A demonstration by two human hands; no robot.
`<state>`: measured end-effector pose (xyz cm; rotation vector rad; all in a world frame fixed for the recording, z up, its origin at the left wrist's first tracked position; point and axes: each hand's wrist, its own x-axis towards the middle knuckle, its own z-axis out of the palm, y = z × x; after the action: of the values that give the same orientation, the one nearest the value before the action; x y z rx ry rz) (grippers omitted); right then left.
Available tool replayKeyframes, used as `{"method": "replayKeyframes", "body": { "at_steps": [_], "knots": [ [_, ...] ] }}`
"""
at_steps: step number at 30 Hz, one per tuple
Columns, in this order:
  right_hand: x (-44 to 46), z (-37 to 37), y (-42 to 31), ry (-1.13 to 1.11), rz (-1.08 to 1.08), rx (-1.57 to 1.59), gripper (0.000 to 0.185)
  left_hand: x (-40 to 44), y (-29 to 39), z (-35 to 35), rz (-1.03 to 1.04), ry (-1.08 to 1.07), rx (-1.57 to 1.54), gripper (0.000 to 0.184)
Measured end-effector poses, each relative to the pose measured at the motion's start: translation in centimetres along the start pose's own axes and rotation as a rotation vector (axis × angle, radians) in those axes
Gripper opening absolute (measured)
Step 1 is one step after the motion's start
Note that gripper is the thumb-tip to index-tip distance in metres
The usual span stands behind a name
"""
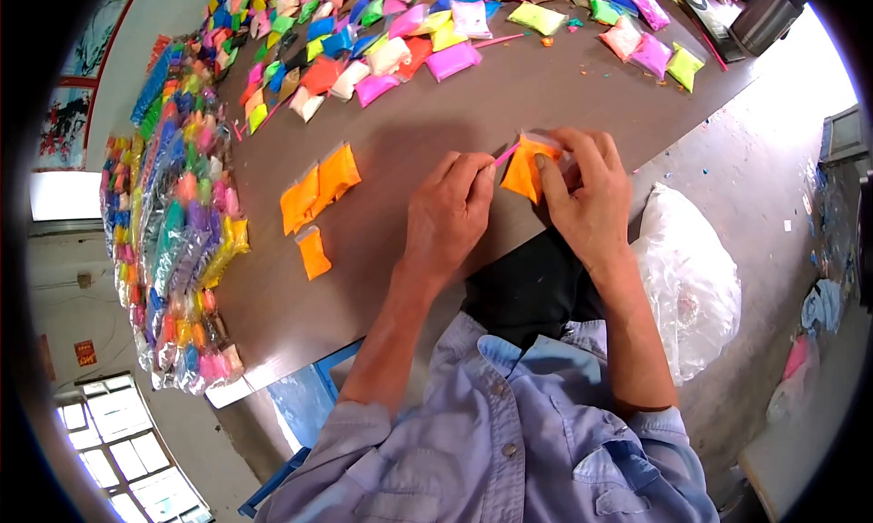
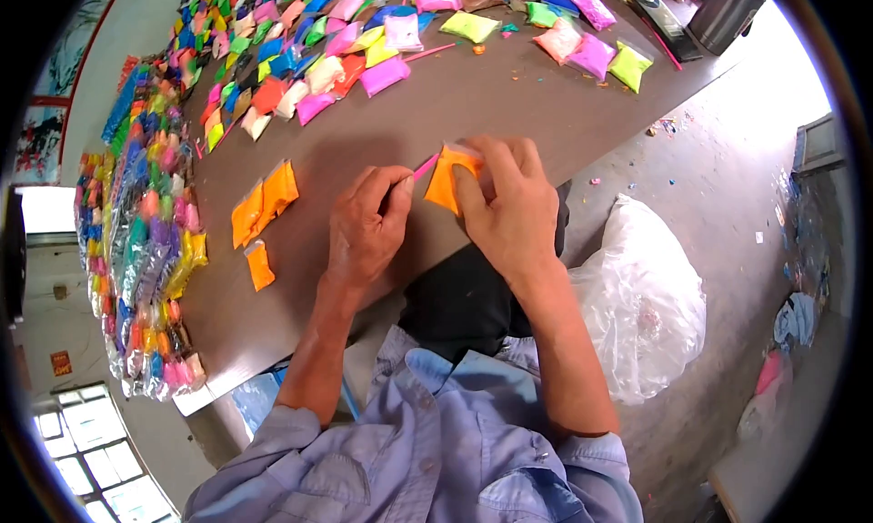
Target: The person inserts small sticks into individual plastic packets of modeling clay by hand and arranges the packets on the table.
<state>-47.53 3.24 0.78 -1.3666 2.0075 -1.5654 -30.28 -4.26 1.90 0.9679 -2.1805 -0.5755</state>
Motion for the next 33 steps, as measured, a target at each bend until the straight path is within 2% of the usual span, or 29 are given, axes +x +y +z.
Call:
{"method": "replayKeyframes", "body": {
  "at_steps": [1, 3, 4, 7, 12, 14, 18, 26, 33],
  "knots": [
    [0.0, 0.3, 0.6, 0.002, 0.005, -0.003, 0.025, 0.2, -0.2, 0.2, 0.011, -0.007, 0.039, 0.007],
    [0.0, 0.7, 1.7, 0.042, -0.18, -0.005, 0.017, 0.6, -0.7, 0.3, 0.02, -0.021, 0.078, 0.007],
    [-0.1, 0.9, 1.7, 0.062, -0.202, -0.029, 0.013, 0.7, -0.9, 0.3, 0.051, -0.044, 0.104, 0.009],
    [-0.3, 1.5, 1.9, 0.128, -0.267, -0.024, 0.016, 0.9, -0.6, 0.3, 0.081, -0.106, 0.15, 0.012],
    [-0.5, 1.3, 2.2, 0.078, -0.263, -0.086, 0.017, 1.3, -0.5, -0.3, 0.114, -0.21, 0.187, 0.019],
    [-0.4, 1.5, 2.6, 0.101, -0.354, -0.123, 0.017, 1.3, -0.6, -0.5, 0.152, -0.235, 0.227, 0.023],
    [-0.6, 1.3, 2.8, 0.072, -0.374, -0.157, 0.018, 1.7, -0.3, -1.0, 0.163, -0.267, 0.277, 0.027],
    [-0.6, 1.4, 2.7, 0.065, -0.38, -0.176, 0.019, 2.7, -0.6, -1.4, 0.328, -0.32, 0.347, 0.031],
    [-0.5, 1.3, 2.3, 0.041, -0.363, -0.203, 0.018, 3.8, -0.9, -1.2, 0.328, -0.348, 0.39, 0.032]
  ]
}}
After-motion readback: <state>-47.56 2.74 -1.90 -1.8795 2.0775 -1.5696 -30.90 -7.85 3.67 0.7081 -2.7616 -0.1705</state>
